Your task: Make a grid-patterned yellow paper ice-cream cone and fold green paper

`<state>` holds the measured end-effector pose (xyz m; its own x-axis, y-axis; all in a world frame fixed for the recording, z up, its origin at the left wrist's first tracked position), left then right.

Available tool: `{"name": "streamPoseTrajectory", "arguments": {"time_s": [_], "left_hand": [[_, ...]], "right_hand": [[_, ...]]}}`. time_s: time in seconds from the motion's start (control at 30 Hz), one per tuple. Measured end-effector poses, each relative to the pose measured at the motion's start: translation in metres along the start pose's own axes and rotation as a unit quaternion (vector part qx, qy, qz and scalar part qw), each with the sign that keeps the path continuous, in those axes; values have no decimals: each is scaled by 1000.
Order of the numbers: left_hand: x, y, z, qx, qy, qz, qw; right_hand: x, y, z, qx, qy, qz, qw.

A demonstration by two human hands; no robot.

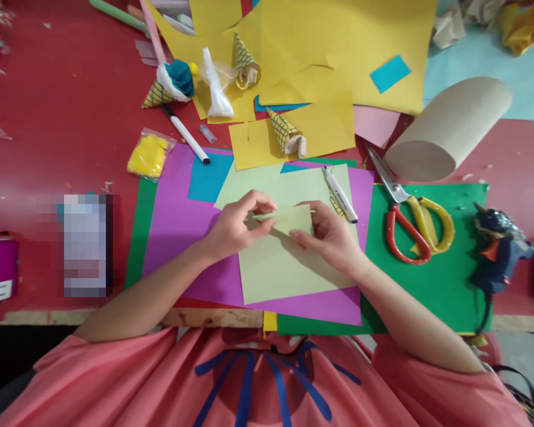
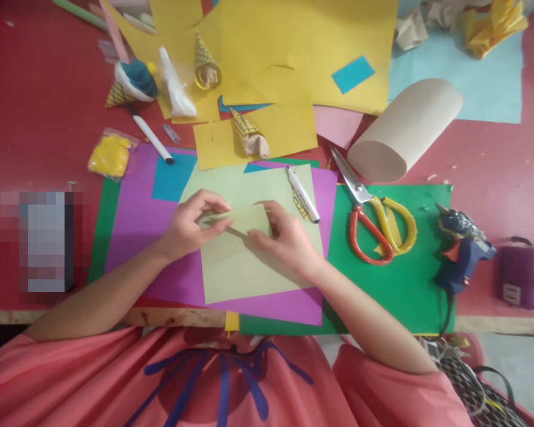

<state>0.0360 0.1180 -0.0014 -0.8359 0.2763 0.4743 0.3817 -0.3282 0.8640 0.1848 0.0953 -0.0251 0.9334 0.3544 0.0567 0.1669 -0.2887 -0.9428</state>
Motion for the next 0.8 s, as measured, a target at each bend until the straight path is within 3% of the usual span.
{"name": "streamPoseTrajectory", "arguments": {"time_s": [0.17, 0.33, 0.6, 0.8], "left_hand": [[20, -14, 5, 16, 97, -34, 995], [27, -16, 7, 4, 136, -31, 990], [26, -13, 5, -2, 123, -67, 990], [23, -15, 4, 15, 111, -100, 989]], "right_hand": [[16, -1, 7, -2, 17, 64, 998], [37, -6, 13, 35, 66, 73, 994], [52, -12, 11, 89, 136, 81, 983], [44, -13, 8, 107, 101, 59, 987]]}}
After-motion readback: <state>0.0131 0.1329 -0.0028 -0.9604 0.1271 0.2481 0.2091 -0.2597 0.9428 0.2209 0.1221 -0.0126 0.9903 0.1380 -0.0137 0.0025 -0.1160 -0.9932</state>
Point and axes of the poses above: each hand's wrist, its own z-axis towards the middle knuckle, its own x-axis out of the back of the hand, y = z × x, the point moved 9 cm from there along z, towards the middle knuckle, and after that the axes turned 2 degrees about -x, right-handed, at the moved point
